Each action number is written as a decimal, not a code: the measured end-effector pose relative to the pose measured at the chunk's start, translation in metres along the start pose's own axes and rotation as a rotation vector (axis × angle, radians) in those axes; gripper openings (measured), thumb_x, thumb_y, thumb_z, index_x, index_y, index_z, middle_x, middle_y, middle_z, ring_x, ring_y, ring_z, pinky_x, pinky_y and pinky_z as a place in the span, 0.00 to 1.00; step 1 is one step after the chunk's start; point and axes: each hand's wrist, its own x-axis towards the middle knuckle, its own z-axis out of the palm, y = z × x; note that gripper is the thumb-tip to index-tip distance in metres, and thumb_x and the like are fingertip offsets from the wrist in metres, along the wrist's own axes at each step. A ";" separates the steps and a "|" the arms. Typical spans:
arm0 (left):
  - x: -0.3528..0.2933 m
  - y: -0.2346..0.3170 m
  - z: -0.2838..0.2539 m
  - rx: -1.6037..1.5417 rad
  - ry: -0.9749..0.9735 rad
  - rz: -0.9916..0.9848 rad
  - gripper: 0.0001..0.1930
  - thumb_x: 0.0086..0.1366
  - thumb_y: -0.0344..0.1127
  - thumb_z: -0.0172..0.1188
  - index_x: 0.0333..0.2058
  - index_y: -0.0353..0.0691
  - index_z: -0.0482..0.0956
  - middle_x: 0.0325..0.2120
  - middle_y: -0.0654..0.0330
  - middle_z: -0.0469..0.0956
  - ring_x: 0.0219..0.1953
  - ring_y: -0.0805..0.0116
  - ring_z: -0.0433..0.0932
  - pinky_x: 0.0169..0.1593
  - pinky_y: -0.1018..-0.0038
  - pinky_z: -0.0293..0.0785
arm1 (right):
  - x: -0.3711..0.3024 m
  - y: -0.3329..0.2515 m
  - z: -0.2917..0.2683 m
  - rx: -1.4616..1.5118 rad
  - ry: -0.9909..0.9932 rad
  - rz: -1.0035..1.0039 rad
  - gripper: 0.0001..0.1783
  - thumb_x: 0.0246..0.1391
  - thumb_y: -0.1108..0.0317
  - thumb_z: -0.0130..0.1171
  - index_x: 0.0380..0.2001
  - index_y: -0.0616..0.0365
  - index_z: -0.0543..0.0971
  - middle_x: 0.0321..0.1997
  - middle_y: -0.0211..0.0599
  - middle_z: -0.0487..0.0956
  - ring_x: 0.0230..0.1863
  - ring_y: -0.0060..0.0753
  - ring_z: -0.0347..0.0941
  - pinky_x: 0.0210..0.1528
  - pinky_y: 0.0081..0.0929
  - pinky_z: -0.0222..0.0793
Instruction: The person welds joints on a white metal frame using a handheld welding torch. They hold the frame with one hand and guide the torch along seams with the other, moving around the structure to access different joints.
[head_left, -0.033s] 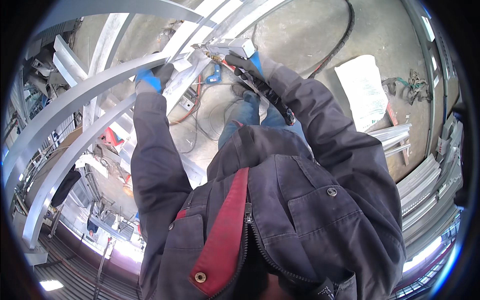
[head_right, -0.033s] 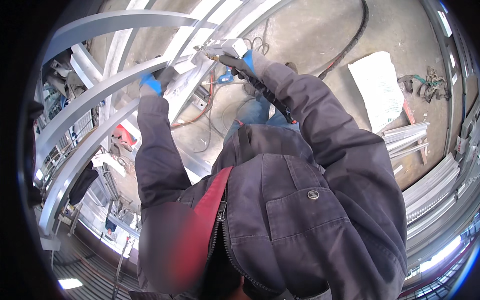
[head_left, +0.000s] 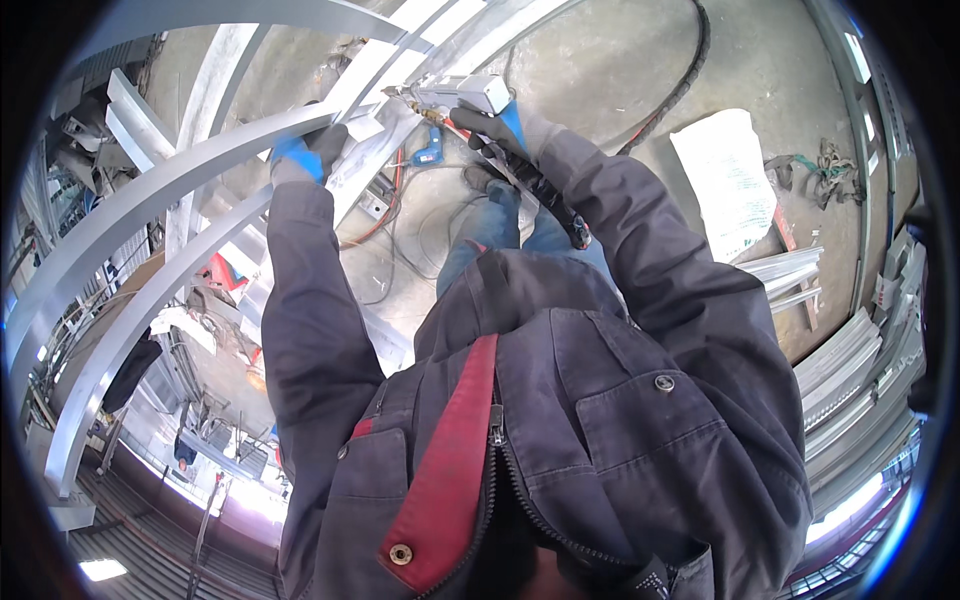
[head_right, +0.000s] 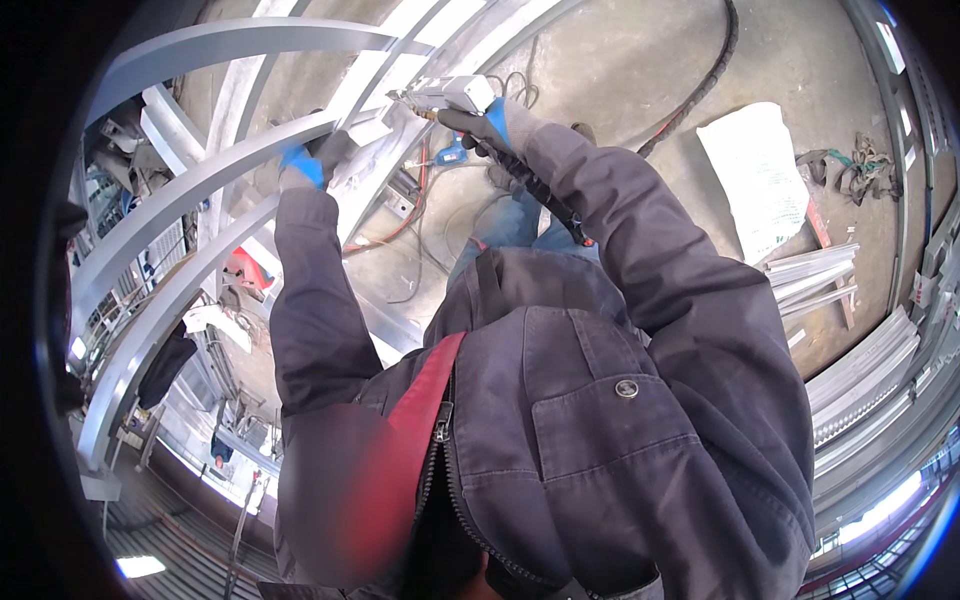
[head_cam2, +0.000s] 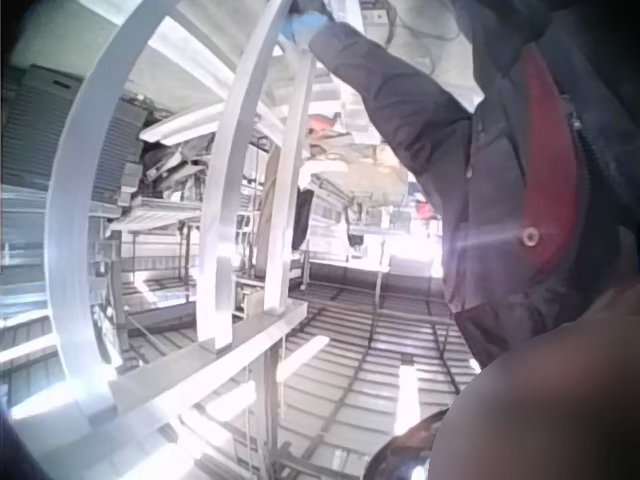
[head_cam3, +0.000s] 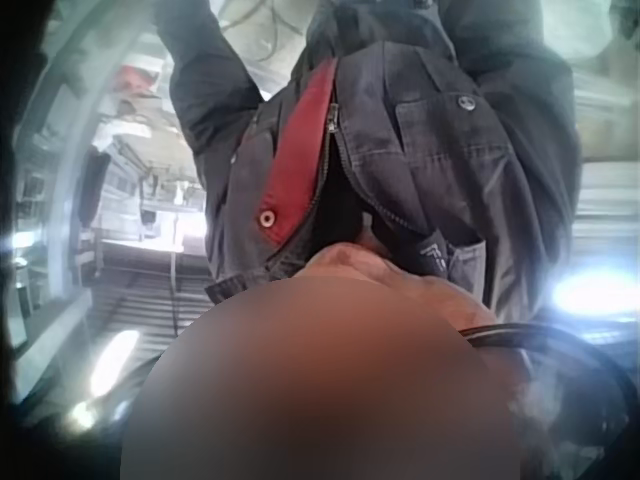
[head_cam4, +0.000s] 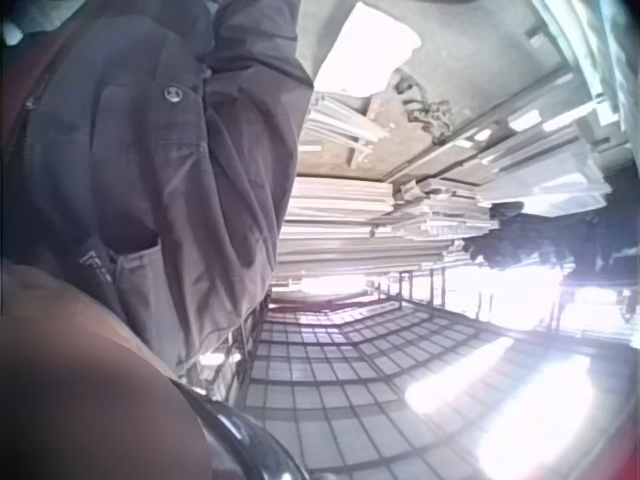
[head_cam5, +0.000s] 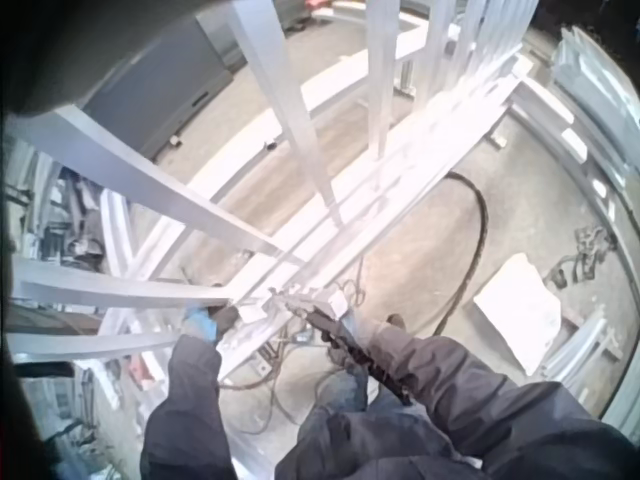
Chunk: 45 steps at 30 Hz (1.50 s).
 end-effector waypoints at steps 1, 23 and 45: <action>0.000 0.002 0.001 0.003 -0.003 -0.003 0.26 0.56 0.36 0.77 0.51 0.35 0.81 0.42 0.55 0.85 0.43 0.68 0.82 0.50 0.71 0.78 | 0.000 -0.002 0.000 0.009 -0.005 0.019 0.25 0.63 0.54 0.63 0.55 0.60 0.78 0.34 0.33 0.79 0.26 0.21 0.75 0.27 0.24 0.71; 0.014 -0.040 0.001 0.118 -0.025 -0.007 0.28 0.54 0.42 0.78 0.51 0.38 0.82 0.45 0.53 0.85 0.47 0.62 0.83 0.53 0.68 0.77 | 0.006 -0.009 0.013 0.054 0.055 0.199 0.32 0.58 0.36 0.62 0.51 0.52 0.83 0.29 0.29 0.81 0.25 0.20 0.74 0.26 0.23 0.70; 0.001 0.018 0.000 0.584 -0.010 -0.073 0.30 0.54 0.54 0.77 0.51 0.43 0.84 0.45 0.53 0.86 0.48 0.57 0.84 0.53 0.65 0.76 | 0.000 -0.027 0.018 0.005 0.044 0.124 0.29 0.63 0.40 0.59 0.46 0.58 0.81 0.29 0.30 0.78 0.24 0.18 0.71 0.26 0.19 0.68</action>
